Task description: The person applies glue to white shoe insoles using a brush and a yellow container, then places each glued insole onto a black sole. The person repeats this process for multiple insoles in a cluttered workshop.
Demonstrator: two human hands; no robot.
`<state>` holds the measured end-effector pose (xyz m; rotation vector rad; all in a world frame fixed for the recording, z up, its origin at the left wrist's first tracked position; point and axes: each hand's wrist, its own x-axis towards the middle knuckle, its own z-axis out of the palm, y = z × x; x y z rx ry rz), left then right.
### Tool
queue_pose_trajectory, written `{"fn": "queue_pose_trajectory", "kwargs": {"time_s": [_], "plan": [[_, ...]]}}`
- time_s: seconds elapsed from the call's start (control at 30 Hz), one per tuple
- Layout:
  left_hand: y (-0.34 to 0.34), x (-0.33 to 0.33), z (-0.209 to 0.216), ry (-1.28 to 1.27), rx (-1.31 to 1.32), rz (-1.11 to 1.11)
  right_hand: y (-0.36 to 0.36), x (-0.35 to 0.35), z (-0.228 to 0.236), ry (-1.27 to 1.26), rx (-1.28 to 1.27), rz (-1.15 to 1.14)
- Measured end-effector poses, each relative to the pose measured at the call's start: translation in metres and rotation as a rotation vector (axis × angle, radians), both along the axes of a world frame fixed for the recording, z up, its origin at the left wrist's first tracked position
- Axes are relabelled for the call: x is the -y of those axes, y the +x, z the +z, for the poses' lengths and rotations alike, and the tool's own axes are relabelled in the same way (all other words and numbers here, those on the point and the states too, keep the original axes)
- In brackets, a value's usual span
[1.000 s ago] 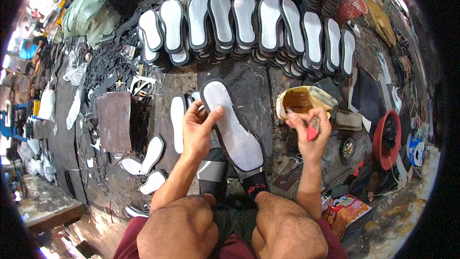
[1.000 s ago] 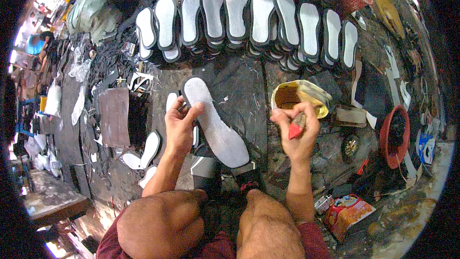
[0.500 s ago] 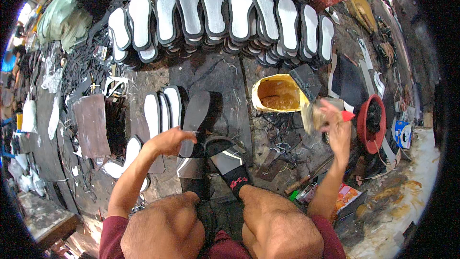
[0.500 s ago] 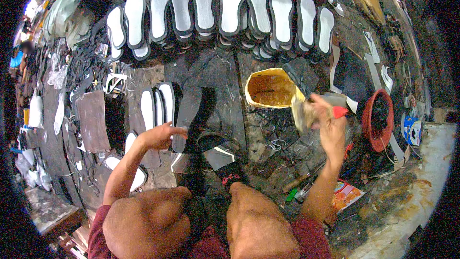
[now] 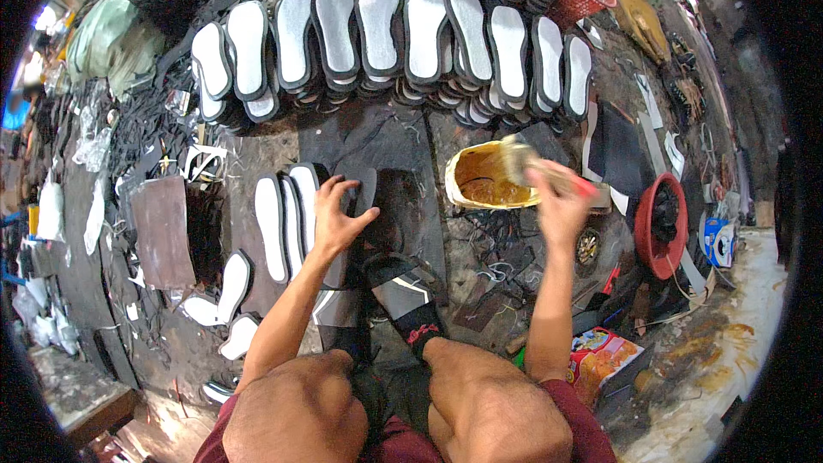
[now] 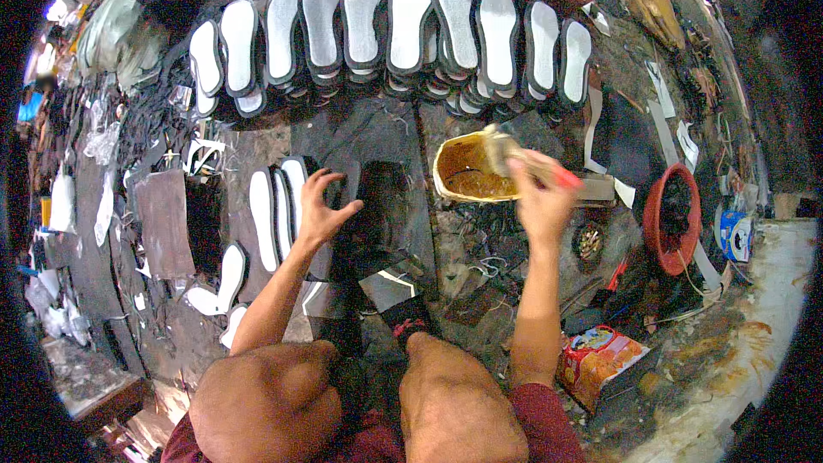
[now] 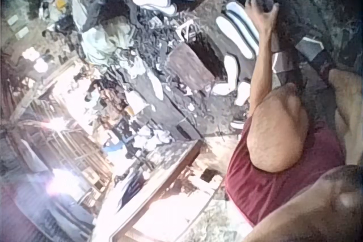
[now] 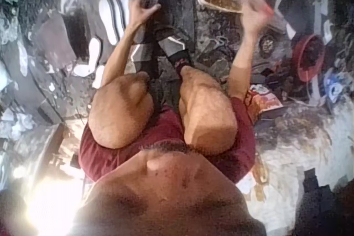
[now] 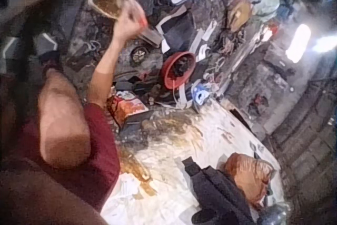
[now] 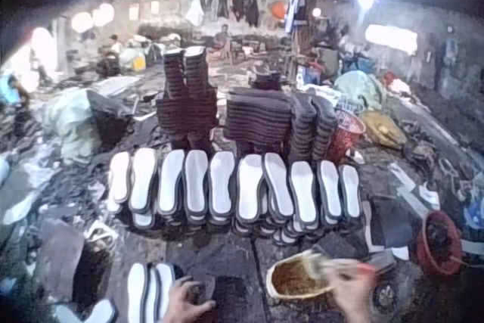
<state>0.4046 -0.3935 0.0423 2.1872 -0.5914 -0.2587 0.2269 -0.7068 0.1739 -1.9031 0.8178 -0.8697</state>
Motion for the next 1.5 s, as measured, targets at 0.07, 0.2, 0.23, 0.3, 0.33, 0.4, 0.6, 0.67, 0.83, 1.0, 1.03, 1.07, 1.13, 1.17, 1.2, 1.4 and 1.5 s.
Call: {"fn": "queue_pose_trajectory", "kwargs": {"time_s": [0.07,0.2,0.23,0.3,0.33,0.4,0.6,0.67,0.83,1.0,1.03,1.07,1.13,1.17,1.2,1.4,1.5], "plan": [[0.002,-0.001,0.023,-0.383,-0.291,0.027,-0.027,-0.006,0.031,0.063,0.21,-0.151],[0.024,0.003,0.113,-0.911,-1.019,0.334,-0.081,-0.013,0.012,-0.258,-0.513,0.036],[0.023,0.016,0.132,-1.121,-1.153,0.504,-0.083,-0.017,0.01,-0.21,-0.441,0.027],[0.026,0.012,0.133,-1.223,-1.156,0.369,-0.094,-0.024,-0.004,-0.192,-0.445,0.068],[0.022,0.024,0.138,-1.378,-1.296,0.38,-0.108,-0.008,-0.016,-0.259,-0.519,0.092],[0.021,0.026,0.145,-1.457,-1.287,0.321,-0.117,0.012,-0.018,-0.31,-0.599,-0.129],[0.021,0.021,0.131,-1.537,-1.491,0.108,-0.063,0.044,0.072,0.133,0.367,-0.086],[0.018,0.025,0.137,-1.47,-1.432,0.132,-0.017,0.004,0.098,0.101,0.198,0.083],[0.012,0.034,0.149,-1.407,-1.412,0.144,0.076,-0.124,0.078,0.391,0.125,0.735],[0.009,0.021,0.135,-1.524,-1.472,-0.02,0.127,-0.123,0.066,-0.321,0.11,0.65],[0.008,0.02,0.138,-1.406,-1.379,0.069,0.141,-0.115,0.063,-0.271,0.1,0.635],[0.01,0.022,0.144,-1.291,-1.284,0.14,0.149,-0.111,0.064,-0.232,0.094,0.616],[0.02,0.018,0.134,-1.449,-1.395,0.007,0.145,-0.126,0.061,-0.298,0.267,0.759],[0.024,0.013,0.13,-1.528,-1.446,-0.058,0.139,-0.139,0.06,-0.293,0.245,0.816],[0.02,0.019,0.148,-1.361,-1.399,0.129,0.129,-0.148,0.058,-0.287,0.215,0.868],[0.048,0.007,0.114,-1.253,-1.14,0.225,0.101,-0.186,0.066,-0.36,0.175,1.14],[0.051,0.005,0.115,-1.319,-1.134,0.395,0.068,-0.205,0.065,-0.334,0.188,1.291]]}}
